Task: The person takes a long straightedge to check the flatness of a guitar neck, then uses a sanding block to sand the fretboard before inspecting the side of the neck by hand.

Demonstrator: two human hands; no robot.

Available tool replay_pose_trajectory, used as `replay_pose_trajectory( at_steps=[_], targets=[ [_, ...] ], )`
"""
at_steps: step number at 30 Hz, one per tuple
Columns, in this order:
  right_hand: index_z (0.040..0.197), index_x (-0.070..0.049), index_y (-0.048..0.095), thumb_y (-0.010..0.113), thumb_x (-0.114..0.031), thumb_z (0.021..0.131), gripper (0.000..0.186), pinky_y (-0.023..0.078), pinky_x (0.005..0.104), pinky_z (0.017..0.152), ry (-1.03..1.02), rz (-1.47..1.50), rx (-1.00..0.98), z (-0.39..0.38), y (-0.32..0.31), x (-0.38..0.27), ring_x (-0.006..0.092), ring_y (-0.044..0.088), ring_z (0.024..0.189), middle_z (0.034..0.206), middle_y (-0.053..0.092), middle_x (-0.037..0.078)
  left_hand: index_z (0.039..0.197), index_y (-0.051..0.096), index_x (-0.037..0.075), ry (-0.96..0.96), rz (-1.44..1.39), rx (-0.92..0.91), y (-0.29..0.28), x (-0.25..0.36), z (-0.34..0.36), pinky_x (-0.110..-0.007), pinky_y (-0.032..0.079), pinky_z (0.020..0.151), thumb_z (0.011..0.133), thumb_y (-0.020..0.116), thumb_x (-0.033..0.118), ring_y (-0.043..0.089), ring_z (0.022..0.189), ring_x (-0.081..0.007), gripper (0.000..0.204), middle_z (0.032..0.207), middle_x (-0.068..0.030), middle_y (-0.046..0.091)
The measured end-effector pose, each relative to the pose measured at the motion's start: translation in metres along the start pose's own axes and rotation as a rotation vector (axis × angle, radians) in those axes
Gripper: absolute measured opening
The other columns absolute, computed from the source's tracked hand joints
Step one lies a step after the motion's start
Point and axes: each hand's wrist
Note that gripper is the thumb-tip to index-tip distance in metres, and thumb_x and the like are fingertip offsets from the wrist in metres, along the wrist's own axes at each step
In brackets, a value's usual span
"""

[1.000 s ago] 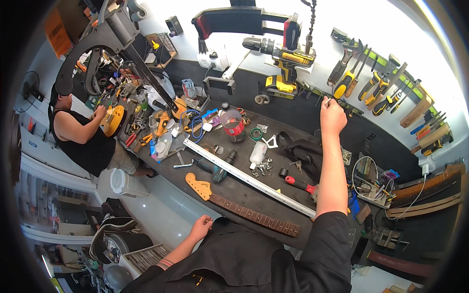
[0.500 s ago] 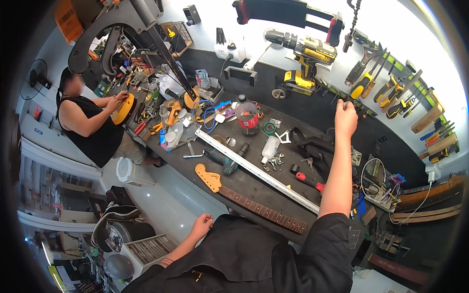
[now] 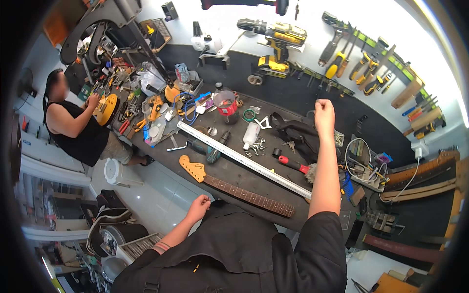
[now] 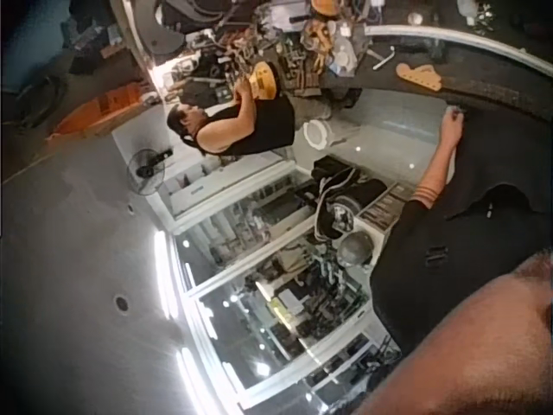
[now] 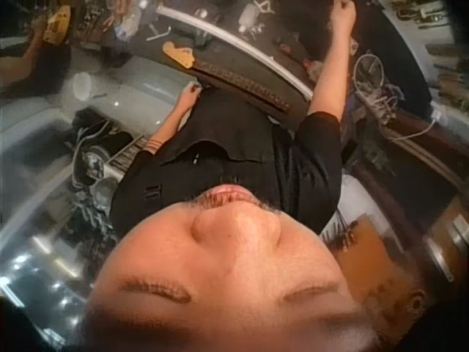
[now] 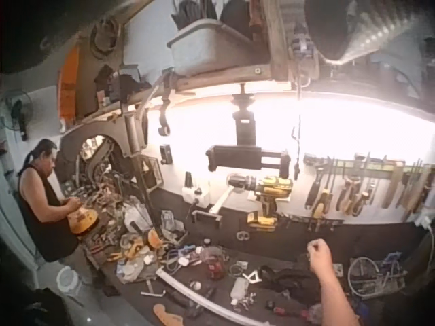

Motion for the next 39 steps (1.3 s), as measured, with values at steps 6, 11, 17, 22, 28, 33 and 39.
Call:
replay_pose_trajectory(
  at_steps=[6, 11, 17, 22, 28, 33, 39],
  targets=[
    [0.117, 0.001, 0.08, 0.079, -0.012, 0.101, 0.02, 0.059, 0.0339, 0.085, -0.145, 0.232, 0.224, 0.034, 0.019, -0.028, 0.016, 0.074, 0.09, 0.102, 0.08, 0.008, 0.117, 0.069, 0.001, 0.026, 0.087, -0.01, -0.005, 0.004, -0.005, -0.033, 0.057, 0.075, 0.105, 0.068, 0.008, 0.068, 0.08, -0.0148, 0.014, 0.092, -0.0059, 0.072],
    [0.11, -0.001, 0.08, 0.084, -0.013, 0.096, 0.019, 0.059, 0.039, 0.086, -0.178, 0.111, 0.514, 0.038, 0.05, -0.066, 0.0236, 0.075, 0.091, 0.102, 0.077, 0.011, 0.117, 0.069, 0.0, -0.039, 0.066, 0.039, -0.024, -0.02, -0.021, -0.033, 0.057, 0.076, 0.105, 0.069, 0.007, 0.068, 0.08, -0.0152, 0.014, 0.093, -0.0064, 0.072],
    [0.104, -0.004, 0.08, 0.083, -0.015, 0.096, 0.015, 0.059, 0.0422, 0.084, -0.188, -0.007, 0.619, 0.04, 0.062, -0.075, 0.0267, 0.075, 0.092, 0.1, 0.076, 0.009, 0.117, 0.069, 0.0, -0.086, 0.015, 0.086, -0.025, -0.036, -0.037, -0.033, 0.057, 0.077, 0.105, 0.069, 0.008, 0.068, 0.081, -0.015, 0.014, 0.093, -0.0063, 0.072],
    [0.102, -0.007, 0.081, 0.08, -0.027, 0.099, 0.02, 0.059, 0.0456, 0.082, -0.146, -0.186, 0.625, 0.044, 0.058, -0.076, 0.0296, 0.077, 0.091, 0.101, 0.079, 0.007, 0.117, 0.069, 0.0, -0.104, -0.001, 0.087, -0.019, -0.04, -0.044, -0.032, 0.057, 0.077, 0.105, 0.069, 0.008, 0.068, 0.081, -0.0148, 0.014, 0.093, -0.0057, 0.071],
    [0.1, -0.01, 0.079, 0.077, -0.031, 0.101, 0.022, 0.059, 0.0472, 0.081, -0.103, -0.278, 0.585, 0.04, 0.055, -0.08, 0.0302, 0.078, 0.092, 0.102, 0.081, 0.006, 0.116, 0.069, 0.0, -0.116, -0.02, 0.088, -0.018, -0.041, -0.043, -0.033, 0.057, 0.077, 0.105, 0.069, 0.008, 0.068, 0.081, -0.015, 0.014, 0.092, -0.006, 0.071],
    [0.115, -0.013, 0.079, 0.072, -0.027, 0.104, 0.018, 0.06, 0.0464, 0.085, -0.285, -0.317, 0.581, 0.037, 0.055, -0.08, 0.0308, 0.078, 0.097, 0.108, 0.081, 0.005, 0.116, 0.069, 0.0, -0.106, -0.048, 0.084, -0.02, -0.05, -0.038, -0.034, 0.058, 0.078, 0.104, 0.069, 0.008, 0.069, 0.081, -0.0156, 0.014, 0.092, -0.0069, 0.072],
    [0.122, -0.016, 0.079, 0.063, -0.021, 0.107, 0.022, 0.061, 0.0475, 0.089, -0.32, -0.485, 0.475, 0.034, 0.047, -0.077, 0.0336, 0.076, 0.106, 0.12, 0.078, 0.005, 0.115, 0.068, -0.001, -0.121, -0.02, 0.082, -0.018, -0.039, -0.03, -0.034, 0.058, 0.078, 0.104, 0.069, 0.009, 0.07, 0.081, -0.0159, 0.014, 0.092, -0.0071, 0.072]
  ],
)
Point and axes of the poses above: each hand's wrist, its own z-axis towards the middle knuckle, its own y-axis out of the palm, x = y × z
